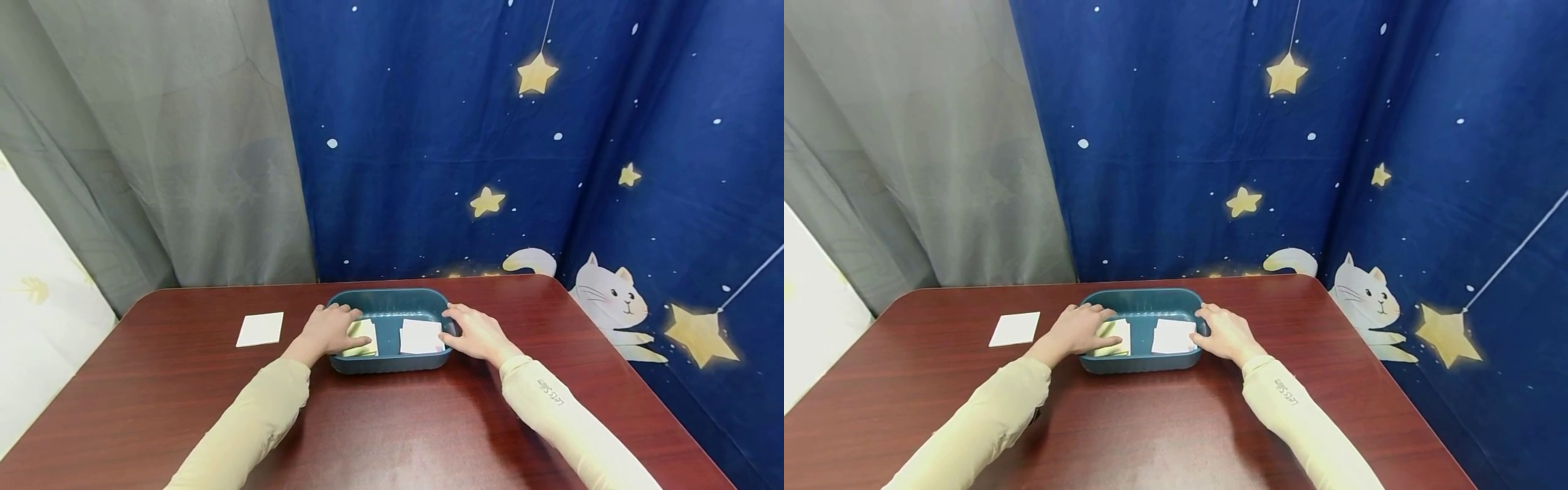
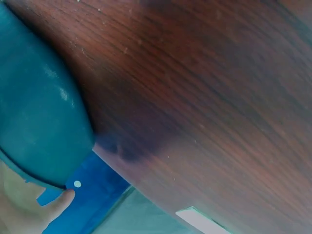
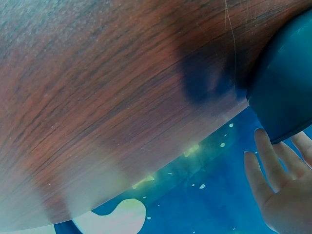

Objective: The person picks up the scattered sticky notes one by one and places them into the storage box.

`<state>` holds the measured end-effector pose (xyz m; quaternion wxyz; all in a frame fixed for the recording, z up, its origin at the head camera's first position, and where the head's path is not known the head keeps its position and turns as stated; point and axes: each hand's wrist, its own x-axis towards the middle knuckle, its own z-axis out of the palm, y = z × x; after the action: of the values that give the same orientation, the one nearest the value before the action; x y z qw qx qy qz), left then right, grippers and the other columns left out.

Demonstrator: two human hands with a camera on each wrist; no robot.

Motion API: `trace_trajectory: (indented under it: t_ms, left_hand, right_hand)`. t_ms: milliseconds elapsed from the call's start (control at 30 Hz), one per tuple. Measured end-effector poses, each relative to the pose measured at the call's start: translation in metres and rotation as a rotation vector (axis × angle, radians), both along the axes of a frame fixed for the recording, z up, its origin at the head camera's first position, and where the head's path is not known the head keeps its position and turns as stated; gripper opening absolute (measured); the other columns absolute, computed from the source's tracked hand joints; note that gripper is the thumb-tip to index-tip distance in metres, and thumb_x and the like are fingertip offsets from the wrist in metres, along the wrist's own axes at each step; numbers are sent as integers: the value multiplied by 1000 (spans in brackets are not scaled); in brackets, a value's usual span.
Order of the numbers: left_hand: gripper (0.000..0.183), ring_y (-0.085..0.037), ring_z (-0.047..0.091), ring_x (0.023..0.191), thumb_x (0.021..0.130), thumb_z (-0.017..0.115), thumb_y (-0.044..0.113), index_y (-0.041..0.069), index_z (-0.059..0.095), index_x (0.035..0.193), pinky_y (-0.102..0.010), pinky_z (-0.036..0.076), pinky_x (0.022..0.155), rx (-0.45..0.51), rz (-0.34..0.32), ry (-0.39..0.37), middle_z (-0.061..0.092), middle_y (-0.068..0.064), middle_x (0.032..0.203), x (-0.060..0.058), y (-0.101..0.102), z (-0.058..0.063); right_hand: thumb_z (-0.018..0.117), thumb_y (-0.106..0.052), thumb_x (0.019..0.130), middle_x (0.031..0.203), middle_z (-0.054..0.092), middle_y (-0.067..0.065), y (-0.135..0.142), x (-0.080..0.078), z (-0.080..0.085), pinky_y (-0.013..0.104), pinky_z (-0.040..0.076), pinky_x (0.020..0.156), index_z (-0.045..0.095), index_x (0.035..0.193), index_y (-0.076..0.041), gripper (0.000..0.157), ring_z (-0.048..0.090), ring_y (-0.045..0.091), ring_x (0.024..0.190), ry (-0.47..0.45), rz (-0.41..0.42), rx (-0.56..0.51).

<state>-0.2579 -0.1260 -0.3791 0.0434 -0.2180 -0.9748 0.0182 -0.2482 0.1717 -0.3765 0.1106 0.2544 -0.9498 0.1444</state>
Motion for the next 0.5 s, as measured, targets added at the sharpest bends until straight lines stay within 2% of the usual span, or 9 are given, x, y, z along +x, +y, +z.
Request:
trace_trajectory:
  t_ms: [200,500]
  left_hand:
    - [59,-24,51,98,77,52,57,14,56,118,-45,36,78,39,-7,68,56,-6,110,3,-7,6]
    - [53,-26,52,97,80,56,47,11,55,119,-46,38,77,127,-17,165,57,-9,109,10,-25,25]
  right_hand:
    - [64,-38,76,121,51,11,0,0,1,47,43,76,59,112,-8,47,53,27,102,1,3,1]
    - [63,-39,76,122,50,11,0,0,-1,48,43,76,58,113,-7,48,53,27,102,3,8,5]
